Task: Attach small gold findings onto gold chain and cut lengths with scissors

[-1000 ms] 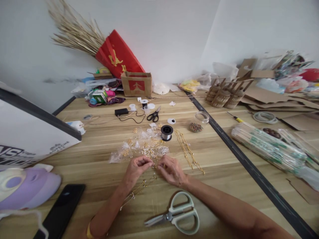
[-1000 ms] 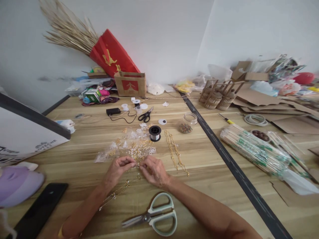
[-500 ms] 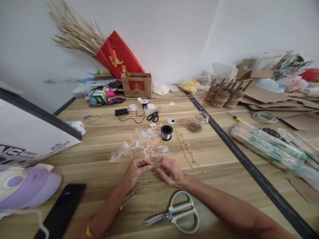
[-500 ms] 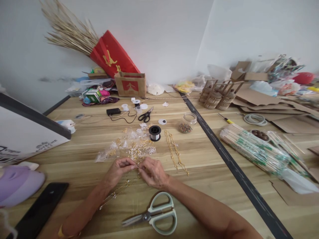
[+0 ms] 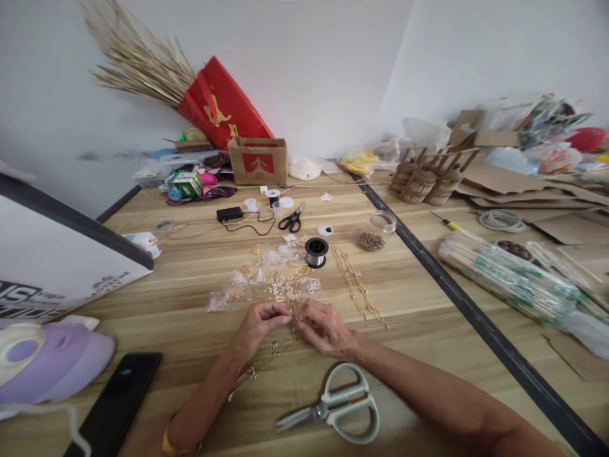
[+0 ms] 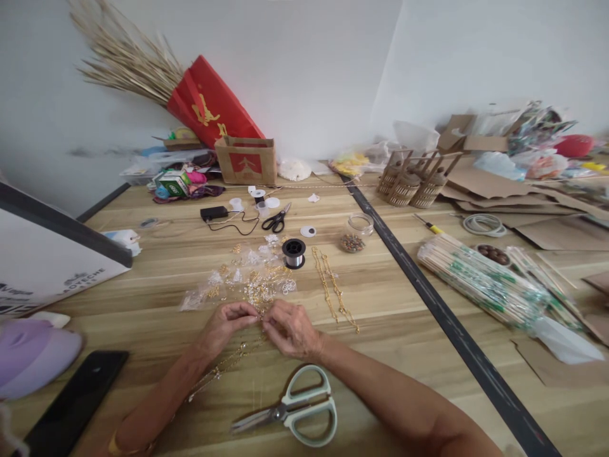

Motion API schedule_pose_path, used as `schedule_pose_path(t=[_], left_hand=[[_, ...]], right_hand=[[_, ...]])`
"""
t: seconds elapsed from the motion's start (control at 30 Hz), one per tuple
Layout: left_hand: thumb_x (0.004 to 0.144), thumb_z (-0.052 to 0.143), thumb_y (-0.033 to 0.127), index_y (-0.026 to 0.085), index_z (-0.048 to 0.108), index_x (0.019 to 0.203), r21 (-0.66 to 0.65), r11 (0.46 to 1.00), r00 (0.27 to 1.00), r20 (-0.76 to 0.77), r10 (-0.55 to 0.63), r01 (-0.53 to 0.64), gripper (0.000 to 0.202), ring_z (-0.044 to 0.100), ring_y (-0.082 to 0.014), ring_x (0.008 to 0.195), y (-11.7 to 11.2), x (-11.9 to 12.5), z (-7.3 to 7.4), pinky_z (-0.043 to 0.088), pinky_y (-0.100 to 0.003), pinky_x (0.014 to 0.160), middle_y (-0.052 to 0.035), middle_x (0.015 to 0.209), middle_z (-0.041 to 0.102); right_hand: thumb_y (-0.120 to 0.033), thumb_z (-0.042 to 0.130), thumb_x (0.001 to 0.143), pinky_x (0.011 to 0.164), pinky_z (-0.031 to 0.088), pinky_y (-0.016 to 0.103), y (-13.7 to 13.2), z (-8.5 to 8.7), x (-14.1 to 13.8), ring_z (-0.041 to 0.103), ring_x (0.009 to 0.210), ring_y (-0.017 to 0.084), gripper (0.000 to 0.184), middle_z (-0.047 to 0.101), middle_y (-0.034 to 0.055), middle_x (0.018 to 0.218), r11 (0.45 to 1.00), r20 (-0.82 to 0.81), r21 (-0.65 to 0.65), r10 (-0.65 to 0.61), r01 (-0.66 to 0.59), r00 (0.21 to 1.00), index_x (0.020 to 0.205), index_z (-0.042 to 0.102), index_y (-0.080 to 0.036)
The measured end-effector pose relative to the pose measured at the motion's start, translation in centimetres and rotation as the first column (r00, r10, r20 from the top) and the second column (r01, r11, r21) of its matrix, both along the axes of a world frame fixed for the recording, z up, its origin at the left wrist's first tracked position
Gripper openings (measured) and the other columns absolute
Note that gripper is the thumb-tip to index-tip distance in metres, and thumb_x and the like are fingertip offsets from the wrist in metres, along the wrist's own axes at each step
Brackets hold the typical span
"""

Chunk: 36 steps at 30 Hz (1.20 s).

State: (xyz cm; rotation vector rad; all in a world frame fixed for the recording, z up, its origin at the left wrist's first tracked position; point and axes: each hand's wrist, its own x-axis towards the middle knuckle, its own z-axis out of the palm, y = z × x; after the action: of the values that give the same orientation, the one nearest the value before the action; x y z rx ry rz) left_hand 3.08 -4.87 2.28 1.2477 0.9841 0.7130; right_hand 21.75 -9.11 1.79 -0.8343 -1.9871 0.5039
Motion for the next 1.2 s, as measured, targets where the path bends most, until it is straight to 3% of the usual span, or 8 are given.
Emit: schedule_pose_path(t=[1.2], left_hand=[[0.062, 0.073, 0.023, 0.013, 0.067, 0.067, 0.059, 0.995, 0.996, -0.022, -0.085, 0.086, 0.012, 0.058, -0.0140, 0.064, -0.16, 0.11, 0.75, 0.044, -0.024, 0.065, -0.0013, 0.066, 0.066]], right_hand=[[-0.017, 0.044, 0.086, 0.056, 0.039, 0.025, 0.08, -0.23, 0.03, 0.047, 0.063, 0.014, 0.007, 0.052, 0.0023, 0.070, 1.000, 0.018, -0.017, 0.012, -0.012, 1.000, 0.082, 0.050, -0.018]])
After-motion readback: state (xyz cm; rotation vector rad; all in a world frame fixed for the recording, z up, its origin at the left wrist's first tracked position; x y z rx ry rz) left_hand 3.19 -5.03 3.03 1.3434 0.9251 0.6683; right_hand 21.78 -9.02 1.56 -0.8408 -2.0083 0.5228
